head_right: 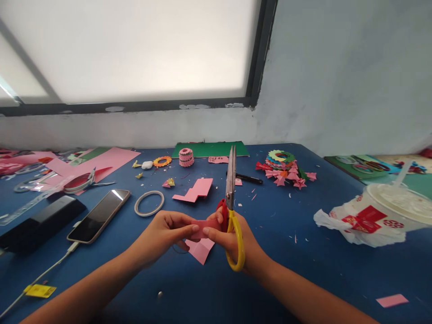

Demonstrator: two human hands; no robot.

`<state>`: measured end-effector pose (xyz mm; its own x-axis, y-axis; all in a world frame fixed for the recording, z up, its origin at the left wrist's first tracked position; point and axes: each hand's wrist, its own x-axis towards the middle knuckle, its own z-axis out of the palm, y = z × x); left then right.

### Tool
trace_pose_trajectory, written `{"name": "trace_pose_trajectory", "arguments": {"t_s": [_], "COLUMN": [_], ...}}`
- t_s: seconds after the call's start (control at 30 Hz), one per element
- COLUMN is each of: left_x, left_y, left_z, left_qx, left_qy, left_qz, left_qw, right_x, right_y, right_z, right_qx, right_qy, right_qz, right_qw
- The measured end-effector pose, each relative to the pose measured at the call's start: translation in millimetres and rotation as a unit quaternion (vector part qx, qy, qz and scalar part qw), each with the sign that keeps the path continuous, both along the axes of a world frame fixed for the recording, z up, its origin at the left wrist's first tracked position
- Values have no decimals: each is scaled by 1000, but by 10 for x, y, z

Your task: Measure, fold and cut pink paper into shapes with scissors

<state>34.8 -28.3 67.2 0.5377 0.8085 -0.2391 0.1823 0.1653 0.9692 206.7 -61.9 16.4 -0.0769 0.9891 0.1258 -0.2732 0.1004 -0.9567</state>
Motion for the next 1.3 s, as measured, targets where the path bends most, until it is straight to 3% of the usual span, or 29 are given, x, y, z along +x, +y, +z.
{"name": "trace_pose_trajectory", "arguments": {"t_s": [0.33,0.47,0.6,0.8,0.9,1.1,1.3], "left_x": [5,10,13,-3,-13,-53,-153], "left_y": [-10,-43,-65,-32,-15,15,31], "left_z": [13,-27,-75,-28,-12,30,147], "left_qx": [12,73,127,24,12,39,98], "left_qy": [1,3,9,30,31,-39,-135], "left_qz": [7,18,22,-38,-41,44,146], "left_qw": [1000,997,992,999,999,997,975], "right_x": [-1,-5,-6,29,29,86,145], "right_y": [7,0,-4,-4,-1,76,126], "right_z": [-28,6,47,49,65,67,-97], "right_qx": [-4,-8,-16,-22,-22,-40,-21], "right_qy": [-10,-32,-36,-124,-95,-58,-89], "right_qz": [-20,-58,-54,-25,-5,9,29], "right_qw": [1000,998,998,992,995,997,995]}}
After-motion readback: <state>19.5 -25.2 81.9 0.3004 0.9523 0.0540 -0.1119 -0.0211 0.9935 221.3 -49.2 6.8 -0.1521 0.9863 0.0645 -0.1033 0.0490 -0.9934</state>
